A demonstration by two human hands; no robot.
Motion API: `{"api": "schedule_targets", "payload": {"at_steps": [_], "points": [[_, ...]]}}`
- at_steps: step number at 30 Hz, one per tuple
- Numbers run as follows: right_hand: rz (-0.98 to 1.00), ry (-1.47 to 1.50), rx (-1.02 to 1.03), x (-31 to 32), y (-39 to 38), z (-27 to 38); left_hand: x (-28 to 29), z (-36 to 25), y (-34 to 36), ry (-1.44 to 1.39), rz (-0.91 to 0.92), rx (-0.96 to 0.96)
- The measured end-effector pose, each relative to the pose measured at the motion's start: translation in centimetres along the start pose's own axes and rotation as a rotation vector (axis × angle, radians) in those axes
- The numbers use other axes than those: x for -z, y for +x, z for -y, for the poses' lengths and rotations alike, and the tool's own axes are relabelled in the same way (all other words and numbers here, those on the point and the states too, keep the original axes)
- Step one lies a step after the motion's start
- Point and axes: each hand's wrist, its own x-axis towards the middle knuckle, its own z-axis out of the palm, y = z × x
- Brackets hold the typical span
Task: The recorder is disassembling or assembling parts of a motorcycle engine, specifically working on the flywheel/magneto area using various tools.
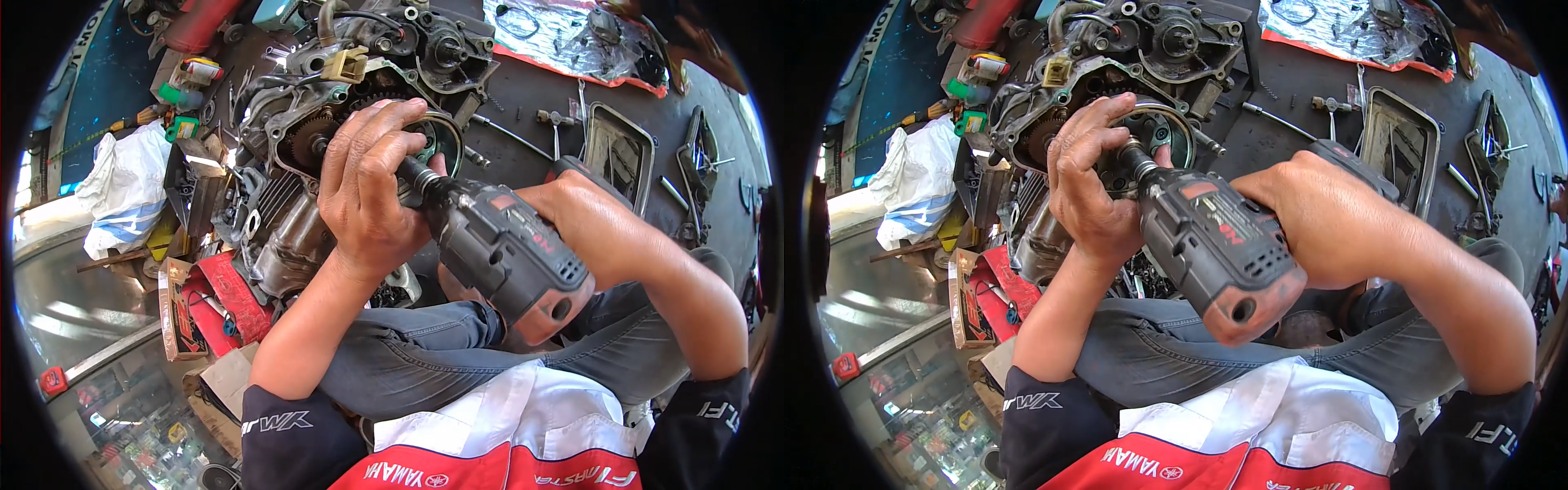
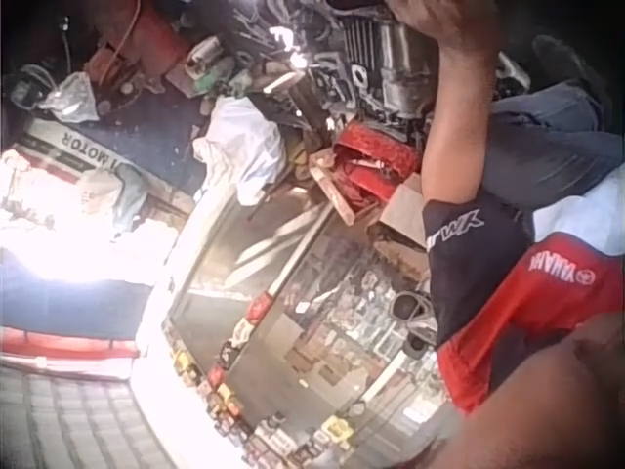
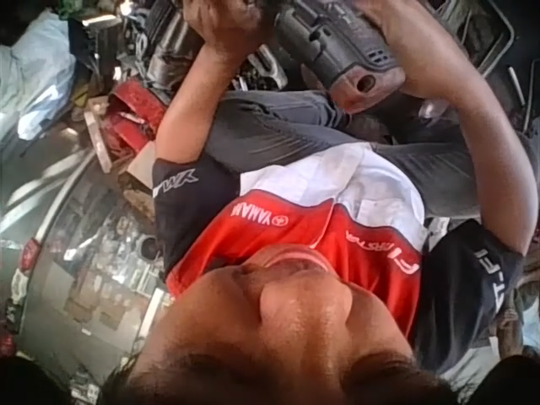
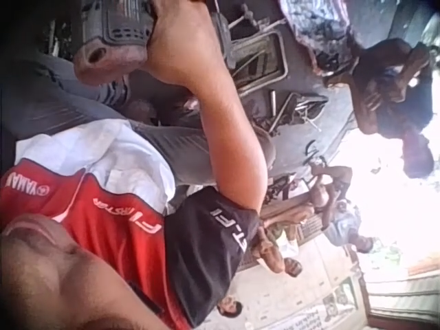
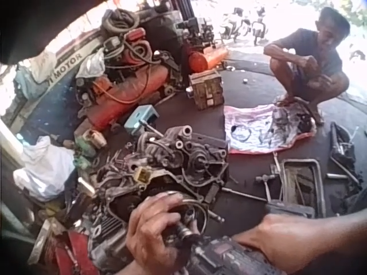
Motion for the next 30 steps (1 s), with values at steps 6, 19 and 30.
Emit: {"api": "schedule_targets", "payload": {"at_steps": [6, 19, 30], "points": [[-0.007, 0.021, -0.053, 0.1, 0.0, 0.2, 0.1, 0.1, -0.2, -0.007, 0.008, 0.0], [-0.038, 0.063, -0.047, -0.4, -0.1, 0.1, 0.3, -0.2, 0.2, 0.01, 0.003, 0.007], [-0.034, 0.103, -0.068, -1.0, -0.2, 0.0, 0.1, -0.2, 0.0, 0.022, -0.011, 0.01]]}}
